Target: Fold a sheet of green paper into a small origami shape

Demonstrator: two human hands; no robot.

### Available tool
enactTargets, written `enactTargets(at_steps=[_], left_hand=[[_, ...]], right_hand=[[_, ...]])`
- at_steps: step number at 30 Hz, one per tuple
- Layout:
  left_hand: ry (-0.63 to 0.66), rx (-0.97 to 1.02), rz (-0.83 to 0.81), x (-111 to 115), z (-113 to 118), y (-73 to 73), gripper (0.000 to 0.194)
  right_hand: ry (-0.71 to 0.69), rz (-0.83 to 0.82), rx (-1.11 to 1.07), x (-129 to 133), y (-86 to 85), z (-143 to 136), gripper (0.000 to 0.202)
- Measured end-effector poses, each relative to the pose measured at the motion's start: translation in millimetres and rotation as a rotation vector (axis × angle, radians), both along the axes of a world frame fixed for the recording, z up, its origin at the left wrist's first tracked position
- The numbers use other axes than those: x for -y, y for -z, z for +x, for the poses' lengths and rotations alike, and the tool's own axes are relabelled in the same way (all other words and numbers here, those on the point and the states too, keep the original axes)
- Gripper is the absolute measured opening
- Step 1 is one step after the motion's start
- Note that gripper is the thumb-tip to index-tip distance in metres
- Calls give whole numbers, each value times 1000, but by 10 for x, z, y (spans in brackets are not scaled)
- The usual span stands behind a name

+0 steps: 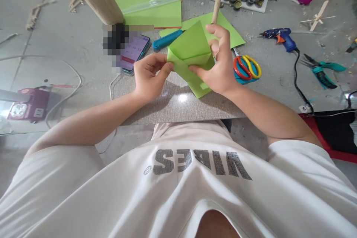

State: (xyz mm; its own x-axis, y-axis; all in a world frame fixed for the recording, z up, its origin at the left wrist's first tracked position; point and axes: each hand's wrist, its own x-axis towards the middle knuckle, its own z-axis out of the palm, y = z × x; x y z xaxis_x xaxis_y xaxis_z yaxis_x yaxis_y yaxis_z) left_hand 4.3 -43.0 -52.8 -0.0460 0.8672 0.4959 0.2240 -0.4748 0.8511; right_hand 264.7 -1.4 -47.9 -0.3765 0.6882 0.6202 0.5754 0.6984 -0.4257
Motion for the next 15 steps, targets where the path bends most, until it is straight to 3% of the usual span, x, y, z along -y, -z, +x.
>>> enactTargets(at_steps=[2, 5, 7, 9, 11, 15], left_hand=[[-28, -48, 157, 2, -31, 21, 44], [-5, -195, 431, -93, -183, 72, 51], [36, -346, 412, -233, -348, 111, 57], [110, -488, 294, -390, -505, 133, 59], [280, -615, 310, -501, -597, 119, 53], [501, -801, 392, -472, -537, 0, 31]], right_hand=[[-55, 72, 11, -6, -62, 36, 45], [-165, 437, -16, -7, -166, 71, 23], [-252, 693, -16, 3, -255, 100, 26], [-325, 804, 69, 17, -357, 143, 30], [-376, 757, 261, 21, -449, 192, 31], [-449, 391, 665, -11, -509, 238, 20]])
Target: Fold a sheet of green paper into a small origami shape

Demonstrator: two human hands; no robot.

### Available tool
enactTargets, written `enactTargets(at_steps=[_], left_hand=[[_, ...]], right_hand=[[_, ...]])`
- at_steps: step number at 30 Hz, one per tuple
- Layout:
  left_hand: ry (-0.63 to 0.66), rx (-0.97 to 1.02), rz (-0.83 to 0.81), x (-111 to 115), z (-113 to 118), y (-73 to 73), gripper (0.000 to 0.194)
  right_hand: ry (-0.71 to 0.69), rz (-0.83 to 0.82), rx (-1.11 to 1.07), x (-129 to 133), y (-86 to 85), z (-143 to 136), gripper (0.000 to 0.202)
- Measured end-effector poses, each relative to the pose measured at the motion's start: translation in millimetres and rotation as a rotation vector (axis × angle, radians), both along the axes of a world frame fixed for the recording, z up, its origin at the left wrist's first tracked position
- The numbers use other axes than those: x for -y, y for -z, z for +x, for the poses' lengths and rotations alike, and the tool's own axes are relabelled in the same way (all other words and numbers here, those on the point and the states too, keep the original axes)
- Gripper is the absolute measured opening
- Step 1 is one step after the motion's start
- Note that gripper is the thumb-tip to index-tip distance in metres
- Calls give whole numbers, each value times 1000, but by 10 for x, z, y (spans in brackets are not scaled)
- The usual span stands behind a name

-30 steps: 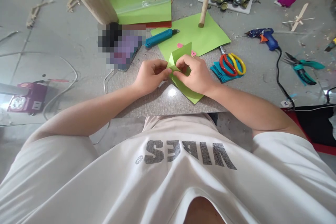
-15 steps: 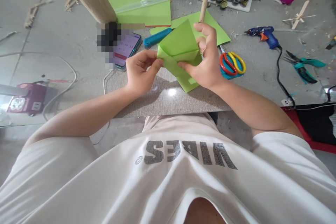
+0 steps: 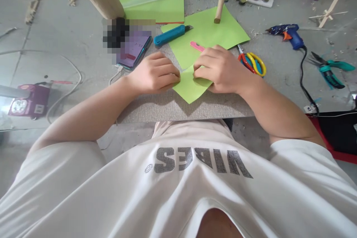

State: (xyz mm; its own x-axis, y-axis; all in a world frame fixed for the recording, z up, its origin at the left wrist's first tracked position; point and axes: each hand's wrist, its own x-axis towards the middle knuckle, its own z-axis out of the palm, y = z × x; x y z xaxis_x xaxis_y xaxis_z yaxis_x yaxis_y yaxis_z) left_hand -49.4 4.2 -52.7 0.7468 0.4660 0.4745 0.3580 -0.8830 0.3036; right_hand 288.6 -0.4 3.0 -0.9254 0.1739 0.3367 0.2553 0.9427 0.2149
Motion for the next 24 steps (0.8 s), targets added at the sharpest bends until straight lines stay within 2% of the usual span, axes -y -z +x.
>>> enactTargets(at_steps=[3, 5, 12, 14, 16, 18, 20, 24], left_hand=[[65, -94, -120, 107, 97, -86, 21], [39, -144, -203, 135, 116, -115, 18], [-27, -188, -418, 94, 54, -169, 30], [-39, -172, -441, 128, 67, -206, 32], [-32, -174, -427, 176, 96, -240, 26], [-22, -165, -412, 217, 132, -263, 18], [-29, -113, -434, 245, 165, -274, 13], [-31, -49, -483, 301, 213, -309, 13]], right_hand=[[45, -217, 122, 14, 60, -36, 25], [53, -282, 119, 71, 106, -79, 27], [55, -300, 94, 302, 117, -158, 24], [91, -318, 69, 297, 76, -102, 28], [135, -338, 41, 249, 23, 8, 38], [186, -336, 22, 158, -21, 150, 52], [246, -289, -13, 39, -40, 276, 58], [416, -83, -155, -178, 2, 309, 35]])
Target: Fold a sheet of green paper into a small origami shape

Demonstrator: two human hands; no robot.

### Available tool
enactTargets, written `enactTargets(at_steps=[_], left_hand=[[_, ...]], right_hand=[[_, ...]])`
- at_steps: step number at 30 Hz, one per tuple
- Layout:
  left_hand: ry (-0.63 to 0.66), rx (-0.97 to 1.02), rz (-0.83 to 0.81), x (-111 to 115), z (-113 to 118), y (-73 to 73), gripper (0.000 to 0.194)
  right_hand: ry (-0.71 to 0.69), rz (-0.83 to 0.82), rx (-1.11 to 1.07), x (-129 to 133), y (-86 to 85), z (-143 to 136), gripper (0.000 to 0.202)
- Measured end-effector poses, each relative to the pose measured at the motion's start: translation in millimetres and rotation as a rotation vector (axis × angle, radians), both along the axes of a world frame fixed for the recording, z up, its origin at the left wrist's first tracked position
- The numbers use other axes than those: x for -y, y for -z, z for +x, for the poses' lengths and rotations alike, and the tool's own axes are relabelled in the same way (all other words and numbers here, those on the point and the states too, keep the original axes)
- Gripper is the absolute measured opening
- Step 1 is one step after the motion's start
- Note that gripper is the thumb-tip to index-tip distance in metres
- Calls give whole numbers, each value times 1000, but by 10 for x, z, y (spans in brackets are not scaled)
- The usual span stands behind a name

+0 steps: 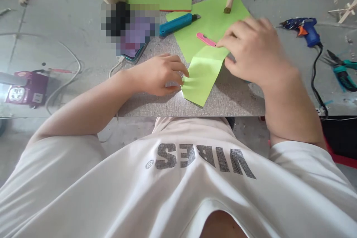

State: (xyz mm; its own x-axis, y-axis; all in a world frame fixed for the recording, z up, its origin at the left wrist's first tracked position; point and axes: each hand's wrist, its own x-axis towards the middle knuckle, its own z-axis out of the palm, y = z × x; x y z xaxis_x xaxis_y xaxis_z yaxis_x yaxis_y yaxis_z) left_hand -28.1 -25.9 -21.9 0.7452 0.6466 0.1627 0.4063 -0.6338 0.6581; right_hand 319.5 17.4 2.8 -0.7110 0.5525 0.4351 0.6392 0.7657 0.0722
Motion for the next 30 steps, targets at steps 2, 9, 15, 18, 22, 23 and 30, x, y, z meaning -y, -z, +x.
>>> enactTargets(at_steps=[2, 9, 15, 18, 22, 23, 30], left_hand=[[60, -72, 27, 59, 20, -43, 9], [142, -270, 154, 353, 15, -173, 20], [6, -274, 95, 697, -102, -96, 42], [-105, -249, 106, 975, -108, -37, 43], [-252, -185, 132, 1367, -74, 60, 48], [-279, -177, 140, 1444, -60, 95, 50], [-462, -91, 328, 1592, 56, 422, 27]], right_hand=[[54, 120, -53, -68, 28, -80, 30], [383, 134, -117, -298, -156, -31, 37], [156, 32, -247, 373, -449, 68, 44], [-331, -79, -46, 957, -249, -165, 38], [-421, -123, 45, 1335, 188, -335, 36], [-406, -96, 23, 1354, 267, -331, 31], [-470, 89, -64, 1338, 340, -315, 18]])
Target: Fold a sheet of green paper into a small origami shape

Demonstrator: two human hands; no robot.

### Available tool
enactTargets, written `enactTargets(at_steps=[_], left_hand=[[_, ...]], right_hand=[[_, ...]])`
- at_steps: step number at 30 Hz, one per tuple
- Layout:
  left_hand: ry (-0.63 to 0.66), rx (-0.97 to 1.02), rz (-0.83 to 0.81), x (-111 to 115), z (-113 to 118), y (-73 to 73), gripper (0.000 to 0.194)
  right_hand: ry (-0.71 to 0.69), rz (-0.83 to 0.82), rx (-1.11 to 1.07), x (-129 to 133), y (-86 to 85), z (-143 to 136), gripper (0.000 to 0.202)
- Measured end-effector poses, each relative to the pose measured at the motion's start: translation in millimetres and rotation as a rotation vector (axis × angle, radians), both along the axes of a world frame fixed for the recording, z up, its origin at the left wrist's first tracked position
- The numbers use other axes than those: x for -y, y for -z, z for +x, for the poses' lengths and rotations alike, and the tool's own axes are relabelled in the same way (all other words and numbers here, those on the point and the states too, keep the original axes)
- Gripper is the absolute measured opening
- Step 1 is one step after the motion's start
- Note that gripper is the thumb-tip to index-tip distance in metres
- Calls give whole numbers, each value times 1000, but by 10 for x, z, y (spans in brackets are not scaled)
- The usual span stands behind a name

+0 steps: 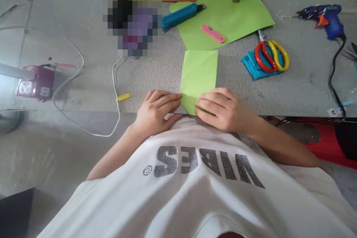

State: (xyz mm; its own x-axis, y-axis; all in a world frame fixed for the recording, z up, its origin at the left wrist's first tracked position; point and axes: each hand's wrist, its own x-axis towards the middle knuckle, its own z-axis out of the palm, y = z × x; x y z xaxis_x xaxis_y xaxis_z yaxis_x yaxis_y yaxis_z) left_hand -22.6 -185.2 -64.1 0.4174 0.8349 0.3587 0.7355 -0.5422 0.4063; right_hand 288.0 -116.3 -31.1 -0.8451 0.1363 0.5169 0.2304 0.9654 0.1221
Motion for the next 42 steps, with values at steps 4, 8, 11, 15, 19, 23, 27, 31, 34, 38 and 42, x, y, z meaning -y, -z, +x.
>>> enactTargets(at_steps=[4, 8, 11, 15, 19, 23, 27, 31, 34, 38, 42], left_hand=[[21, 43, 115, -28, 11, 83, 20], [65, 106, 107, -34, 2, 73, 19], [50, 93, 49, -29, -5, 59, 20], [44, 78, 55, -21, -2, 62, 17], [82, 114, 142, -25, 12, 91, 11], [76, 69, 239, -29, 11, 123, 22], [83, 1, 258, -33, -10, 123, 27], [130, 21, 271, -53, -23, 100, 27], [140, 29, 281, -68, -20, 91, 26], [130, 25, 287, -70, -9, 101, 25], [123, 17, 293, -59, 0, 106, 24]], right_hand=[[-45, 0, 35, -8, -40, -67, 21], [-35, -84, -6, -77, -58, -86, 20], [-44, -123, 30, -185, -53, -75, 30], [-115, -219, 96, -398, -28, -52, 31], [-186, -346, 90, -619, -29, -48, 25], [-237, -390, 154, -775, -62, -78, 21], [-242, -476, 154, -860, -67, -123, 16], [-224, -663, 91, -887, -38, -161, 13], [-189, -798, 43, -882, -5, -191, 11], [-105, -855, -20, -878, 54, -240, 8], [-11, -870, -25, -847, 73, -288, 1]])
